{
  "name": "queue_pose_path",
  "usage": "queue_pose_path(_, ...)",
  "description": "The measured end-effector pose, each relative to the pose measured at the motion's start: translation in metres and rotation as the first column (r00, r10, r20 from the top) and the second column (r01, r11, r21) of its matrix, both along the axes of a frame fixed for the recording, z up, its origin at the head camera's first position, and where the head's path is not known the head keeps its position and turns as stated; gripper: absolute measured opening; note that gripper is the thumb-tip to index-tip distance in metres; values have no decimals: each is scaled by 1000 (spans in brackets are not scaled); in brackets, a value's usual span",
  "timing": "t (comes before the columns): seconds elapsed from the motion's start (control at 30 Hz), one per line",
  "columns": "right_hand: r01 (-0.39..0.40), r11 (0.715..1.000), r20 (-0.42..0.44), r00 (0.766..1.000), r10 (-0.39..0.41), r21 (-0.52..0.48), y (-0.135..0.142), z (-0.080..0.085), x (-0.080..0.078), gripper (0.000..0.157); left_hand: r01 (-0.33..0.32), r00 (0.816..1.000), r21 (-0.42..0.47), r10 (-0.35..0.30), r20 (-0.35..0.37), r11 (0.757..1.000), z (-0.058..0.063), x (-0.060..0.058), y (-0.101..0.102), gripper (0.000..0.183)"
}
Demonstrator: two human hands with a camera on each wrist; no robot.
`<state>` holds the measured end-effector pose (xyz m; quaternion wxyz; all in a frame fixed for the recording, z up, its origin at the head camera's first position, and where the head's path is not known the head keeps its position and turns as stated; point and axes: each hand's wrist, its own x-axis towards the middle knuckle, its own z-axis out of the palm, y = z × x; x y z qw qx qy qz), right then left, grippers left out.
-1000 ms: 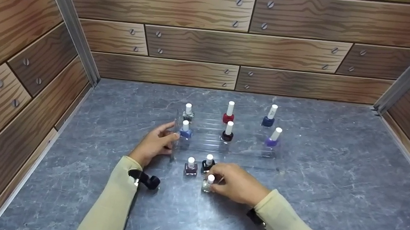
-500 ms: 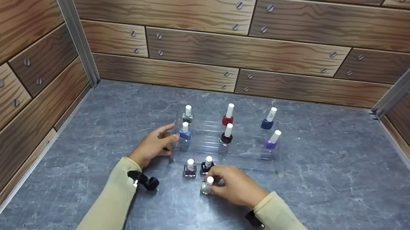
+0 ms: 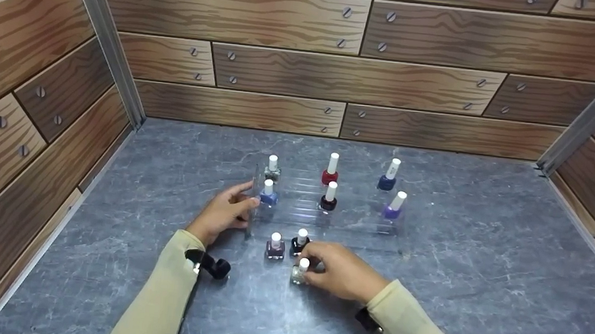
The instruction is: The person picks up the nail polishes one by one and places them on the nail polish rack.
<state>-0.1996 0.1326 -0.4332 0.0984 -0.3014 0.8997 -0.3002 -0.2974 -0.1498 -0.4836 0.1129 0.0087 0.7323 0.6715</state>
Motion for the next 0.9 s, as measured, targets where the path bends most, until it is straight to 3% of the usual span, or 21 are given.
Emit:
queue_pose_path(0.53,-27,1000,-7,1000,27,-9,8,1,-2,12,3,1000,10,-3,8,1000,4,0,3,68)
queue_pose_path(0.77,-90,995,-69,993,92,30,7,0,-3,10,-5,1000,13,4,13,1000,2,0,1,69)
queue_pose_path(0.9,-121,992,-25,992,121,-19,14,8,-6,11,-5,1000,22,5,14,1000,2,1,2,68)
